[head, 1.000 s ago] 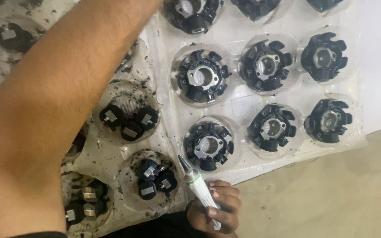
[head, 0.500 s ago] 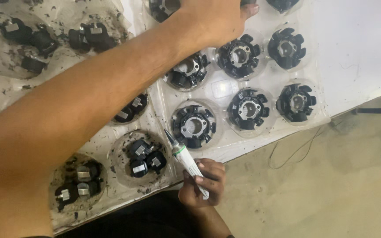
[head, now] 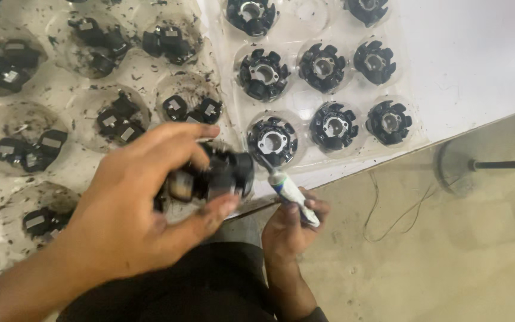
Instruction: The person holds a small black rotor-like component in one hand and a glue tube in the other, squeezing adhesive onto the component's parts. They place the treated component back into a blister tray, pick up the next one, and repeat the gluing step across many components in the trays.
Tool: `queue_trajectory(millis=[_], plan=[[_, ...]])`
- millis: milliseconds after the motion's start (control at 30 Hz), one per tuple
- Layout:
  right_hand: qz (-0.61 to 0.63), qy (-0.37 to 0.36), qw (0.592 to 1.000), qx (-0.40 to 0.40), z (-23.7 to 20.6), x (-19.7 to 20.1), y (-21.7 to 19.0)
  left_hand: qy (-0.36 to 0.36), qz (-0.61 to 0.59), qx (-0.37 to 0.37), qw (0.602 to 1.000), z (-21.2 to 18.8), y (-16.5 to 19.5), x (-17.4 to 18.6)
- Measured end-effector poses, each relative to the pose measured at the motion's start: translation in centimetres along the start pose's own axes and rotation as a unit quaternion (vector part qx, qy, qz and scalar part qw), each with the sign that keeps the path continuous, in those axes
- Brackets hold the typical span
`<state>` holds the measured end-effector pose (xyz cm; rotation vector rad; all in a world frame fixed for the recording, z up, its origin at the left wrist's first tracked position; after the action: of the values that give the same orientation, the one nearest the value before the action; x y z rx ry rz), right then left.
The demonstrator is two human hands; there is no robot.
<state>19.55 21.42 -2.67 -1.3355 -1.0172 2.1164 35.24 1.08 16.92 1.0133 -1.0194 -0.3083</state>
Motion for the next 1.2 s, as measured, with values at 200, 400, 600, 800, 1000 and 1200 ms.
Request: queue_trajectory(millis=[200,400,600,800,1000,1200], plan=[[0.173,-0.028,0.962,-0.208,-3.5,-3.9,-0.8,0.088,-0.025,-0.076,0.993,-9.2,2.4,-0.1],[0.167,-0.052,0.944,-0.280,-8.6,-9.3,-2.1,0.253,-0.317,-0.080,0.911,-13.5,-1.3,-0.5],[0.158,-0.125,0.927,-0.317,-11.2,-11.9,-1.8,0.236,-0.708,0.060,0.662,-15.1,-7.0,-1.7],[0.017,-0.203,0.966,-0.161,-11.8,-11.5,-3.4,0.282,-0.616,-0.015,0.735,-18.4,-7.4,2.1],[-0.241,-0.340,0.894,0.162,-13.2,-14.8,-9.0,0.359,-0.417,-0.104,0.829,-21.8,-6.6,4.4],[-0.302,-0.347,0.862,0.214,-13.8,-17.3,-9.6,0.364,-0.354,-0.130,0.851,-22.4,-6.4,6.1]])
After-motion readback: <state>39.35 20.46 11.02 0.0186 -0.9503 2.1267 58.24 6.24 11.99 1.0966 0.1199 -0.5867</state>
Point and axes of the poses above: each hand's wrist, its own z-axis towards the middle knuckle, its own x-axis out of the back of the hand, y = z × x, the point moved 10 cm from there along z, towards the middle knuckle
